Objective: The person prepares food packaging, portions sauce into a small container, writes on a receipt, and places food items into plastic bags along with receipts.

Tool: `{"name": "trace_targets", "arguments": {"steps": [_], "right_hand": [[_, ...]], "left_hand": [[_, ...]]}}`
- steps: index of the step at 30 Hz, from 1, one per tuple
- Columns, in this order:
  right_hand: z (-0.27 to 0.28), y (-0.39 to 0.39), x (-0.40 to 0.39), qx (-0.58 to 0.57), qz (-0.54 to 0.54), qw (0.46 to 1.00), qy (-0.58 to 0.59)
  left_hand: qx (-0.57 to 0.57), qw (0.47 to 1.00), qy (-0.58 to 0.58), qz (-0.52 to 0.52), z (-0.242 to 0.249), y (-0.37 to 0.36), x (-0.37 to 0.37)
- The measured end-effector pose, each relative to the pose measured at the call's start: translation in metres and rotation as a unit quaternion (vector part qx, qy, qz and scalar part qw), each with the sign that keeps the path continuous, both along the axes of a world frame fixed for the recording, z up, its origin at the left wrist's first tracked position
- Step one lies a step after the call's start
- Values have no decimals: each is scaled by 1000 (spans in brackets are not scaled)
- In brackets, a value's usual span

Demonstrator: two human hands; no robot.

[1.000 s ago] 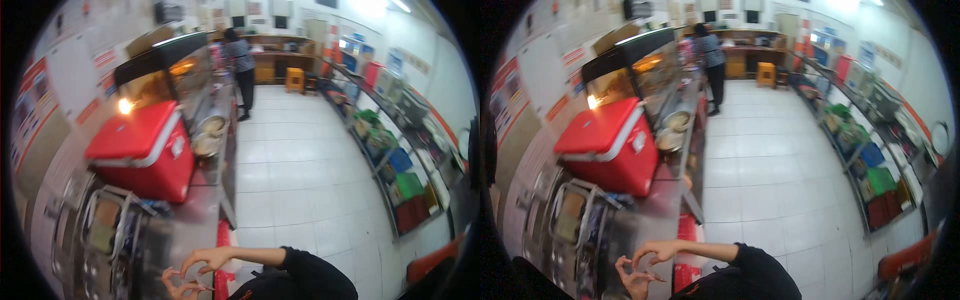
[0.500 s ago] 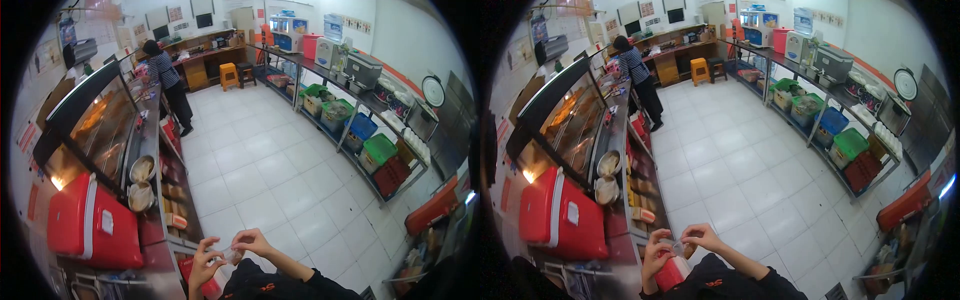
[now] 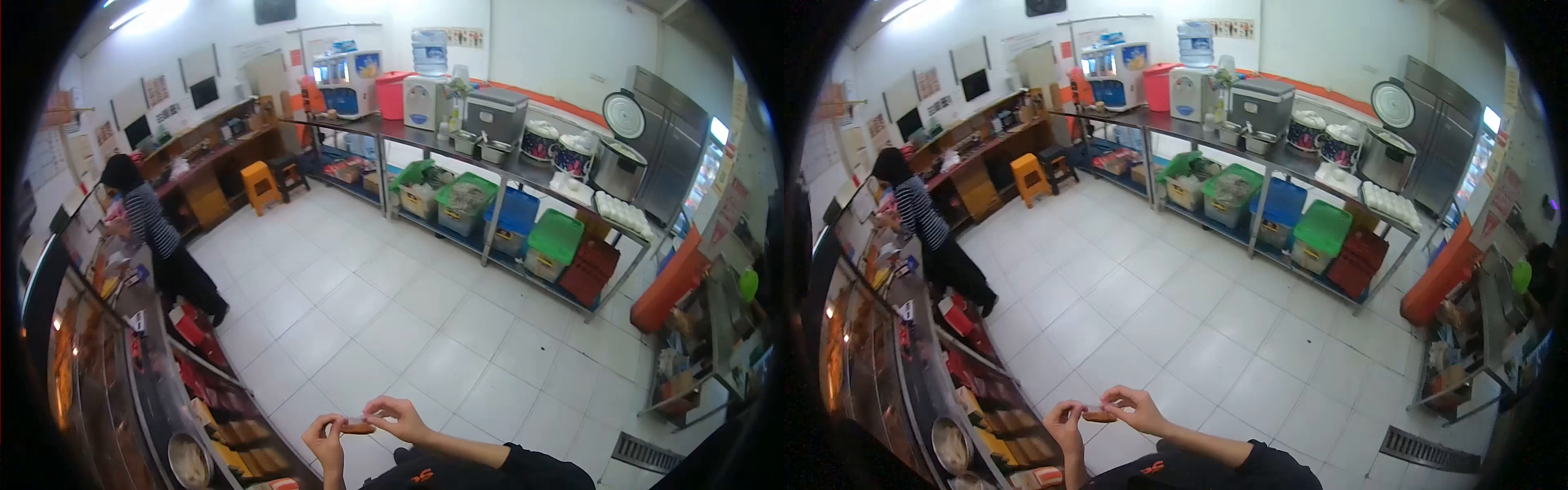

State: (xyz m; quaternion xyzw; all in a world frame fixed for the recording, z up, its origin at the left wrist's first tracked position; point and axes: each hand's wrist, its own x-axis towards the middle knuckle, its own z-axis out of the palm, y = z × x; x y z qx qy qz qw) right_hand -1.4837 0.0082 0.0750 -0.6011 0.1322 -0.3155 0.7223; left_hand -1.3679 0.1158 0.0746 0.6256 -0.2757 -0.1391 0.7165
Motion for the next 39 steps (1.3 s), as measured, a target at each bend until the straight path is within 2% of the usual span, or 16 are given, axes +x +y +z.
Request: {"name": "trace_targets", "arguments": {"steps": [2,4,5,9,11,12,14,15,17,18,20,23,25,28,35,39], "right_hand": [[0,-24,18,-33,-33,999,20],[0,-50,40,-177,-40,979,96],[-5,-62,55,-176,-26,980,89],[-20,-121,125,-244,-165,949,115],[-16,-159,169,-214,-171,954,121],[-16,-178,194,-222,-131,960,111],[-14,-213,245,-227,-154,956,99],[-9,-230,273,-236,-124,960,89],[-1,-258,326,-320,-86,940,80],[2,-269,354,-319,-60,943,76],[6,-290,412,-395,-13,918,29],[2,-310,495,-397,54,916,-27],[-5,-326,552,-378,85,921,-37],[-10,-355,633,-355,104,929,-26],[-2,-443,794,-298,63,952,22],[-9,-501,867,-299,10,953,53]], "left_hand": [[2,997,-71,-25,-13,-36,29],[6,994,-97,-46,-15,-70,53],[8,990,-127,-54,-14,-85,66],[35,976,-191,-96,-23,-155,133],[60,979,-166,-102,-20,-190,170],[63,983,-163,-60,-20,-207,191],[37,987,-137,-74,-21,-238,235],[36,989,-138,-41,-22,-251,261],[48,985,-167,-17,-23,-268,308],[58,979,-195,19,-15,-275,331],[55,983,-158,80,-13,-285,373],[15,977,-121,173,-17,-301,437],[34,950,-180,254,-18,-313,485],[24,939,-187,288,-29,-343,566],[11,946,-192,259,-17,-430,752],[-7,972,-131,196,-25,-491,839]]}}
